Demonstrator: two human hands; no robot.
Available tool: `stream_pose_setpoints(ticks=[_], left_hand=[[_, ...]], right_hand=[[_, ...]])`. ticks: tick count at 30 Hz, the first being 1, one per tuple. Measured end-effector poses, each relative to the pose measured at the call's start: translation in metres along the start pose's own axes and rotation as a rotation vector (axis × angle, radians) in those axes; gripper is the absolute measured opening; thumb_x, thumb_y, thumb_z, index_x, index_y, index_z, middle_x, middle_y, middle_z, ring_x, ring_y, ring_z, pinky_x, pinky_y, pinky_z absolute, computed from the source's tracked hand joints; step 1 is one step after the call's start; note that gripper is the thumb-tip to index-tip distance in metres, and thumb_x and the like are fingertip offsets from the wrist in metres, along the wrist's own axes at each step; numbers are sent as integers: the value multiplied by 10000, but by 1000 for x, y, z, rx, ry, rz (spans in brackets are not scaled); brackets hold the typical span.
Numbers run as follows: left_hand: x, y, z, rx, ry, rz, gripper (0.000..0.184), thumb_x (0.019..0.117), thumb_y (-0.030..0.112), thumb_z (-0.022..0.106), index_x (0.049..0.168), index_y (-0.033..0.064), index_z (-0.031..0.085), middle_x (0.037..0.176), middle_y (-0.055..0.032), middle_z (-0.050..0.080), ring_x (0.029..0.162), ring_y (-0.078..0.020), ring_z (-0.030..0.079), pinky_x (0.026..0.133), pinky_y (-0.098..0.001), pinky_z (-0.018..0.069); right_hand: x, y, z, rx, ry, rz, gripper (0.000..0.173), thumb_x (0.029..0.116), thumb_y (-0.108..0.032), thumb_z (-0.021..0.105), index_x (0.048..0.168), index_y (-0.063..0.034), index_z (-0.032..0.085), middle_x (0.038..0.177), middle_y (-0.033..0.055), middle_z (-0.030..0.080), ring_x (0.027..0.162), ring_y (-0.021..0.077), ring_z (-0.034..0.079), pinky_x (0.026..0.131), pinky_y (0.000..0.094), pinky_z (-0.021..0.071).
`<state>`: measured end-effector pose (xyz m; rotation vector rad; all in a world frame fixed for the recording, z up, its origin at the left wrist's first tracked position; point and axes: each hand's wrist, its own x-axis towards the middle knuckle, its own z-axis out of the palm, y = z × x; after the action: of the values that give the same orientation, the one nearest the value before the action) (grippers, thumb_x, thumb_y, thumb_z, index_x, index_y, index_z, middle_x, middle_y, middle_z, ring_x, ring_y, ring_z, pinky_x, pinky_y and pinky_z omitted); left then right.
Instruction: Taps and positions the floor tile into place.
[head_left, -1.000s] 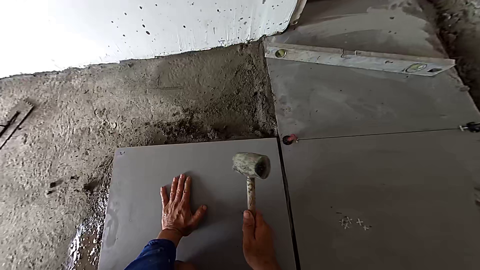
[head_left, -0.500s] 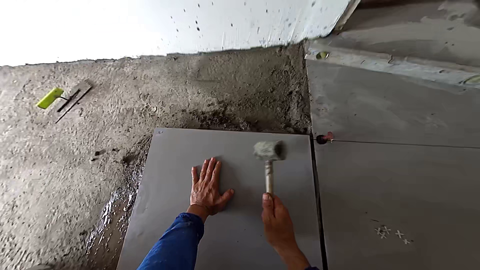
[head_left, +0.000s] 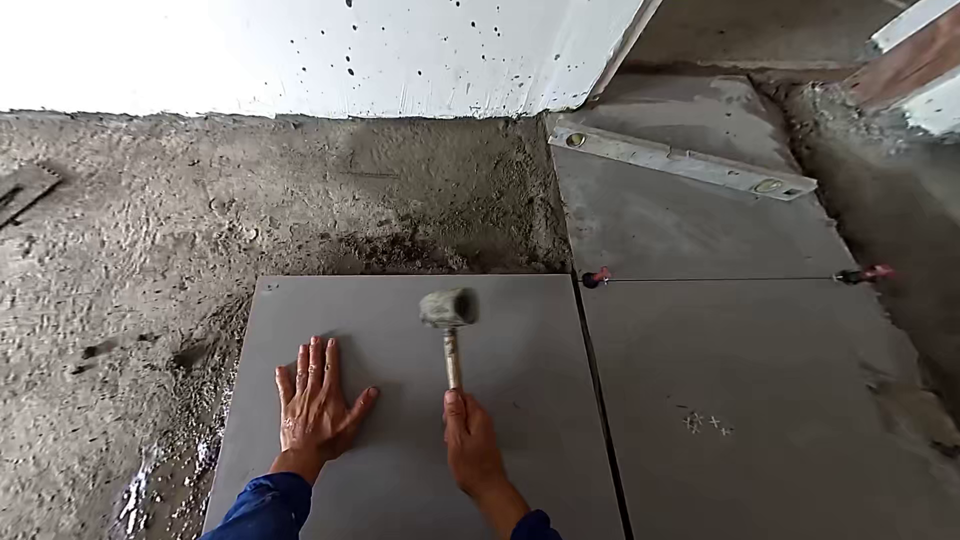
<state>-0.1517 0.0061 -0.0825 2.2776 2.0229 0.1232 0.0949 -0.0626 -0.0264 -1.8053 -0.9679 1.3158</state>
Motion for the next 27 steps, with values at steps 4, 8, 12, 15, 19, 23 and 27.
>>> stream_pose_setpoints(ticks=[4,8,12,15,19,23,27], left_hand=[[4,-1,-1,11,-6,8,1177,813,929,217,1619,76,315,1676,-162,300,1567,-363,232,1223,-693,101],[3,-3,-5,22,-35,-1,1179,815,927,216,1622,71,304,1684,-154,285,1572,-357,219,1233,-681,85],[4,1,-4,13,-45,-19,1179,819,919,250,1618,53,303,1682,-164,283,1571,-359,220,1235,-681,89],[4,3,-9,17,-75,-38,1171,825,914,270,1628,62,276,1702,-140,240,1584,-327,187,1244,-663,86],[5,3,-11,8,-171,-73,1166,821,925,263,1646,102,235,1722,-97,189,1600,-284,127,1253,-655,44],[4,3,-9,-13,-170,-71,1156,823,926,264,1648,117,239,1723,-89,187,1603,-275,108,1256,-655,25],[3,3,-10,-16,-198,-79,1152,825,929,235,1655,130,215,1729,-83,165,1607,-264,78,1257,-648,-2]], right_hand=[[5,-12,10,39,34,-32,481,1082,-449,363,907,-80,616,622,-20,509,512,108,515,491,299,469],[13,-10,15,-56,-55,52,489,1088,-448,355,949,-69,630,677,8,539,568,139,553,560,338,505],[11,-11,19,-16,42,-80,506,1081,-461,343,897,-74,611,610,-23,496,501,106,509,484,301,471],[16,-5,22,-88,-31,-1,530,1074,-466,335,906,-55,624,643,7,522,543,142,537,534,350,492],[17,-7,29,-106,30,-101,522,1074,-459,324,887,-74,622,614,-16,514,498,113,517,477,309,474],[22,-12,26,-175,-32,-39,544,1070,-480,329,885,-72,637,629,6,538,526,146,547,512,351,494],[27,-17,38,-195,-21,-104,525,1072,-457,323,874,-76,626,621,-6,523,515,127,535,497,331,486]])
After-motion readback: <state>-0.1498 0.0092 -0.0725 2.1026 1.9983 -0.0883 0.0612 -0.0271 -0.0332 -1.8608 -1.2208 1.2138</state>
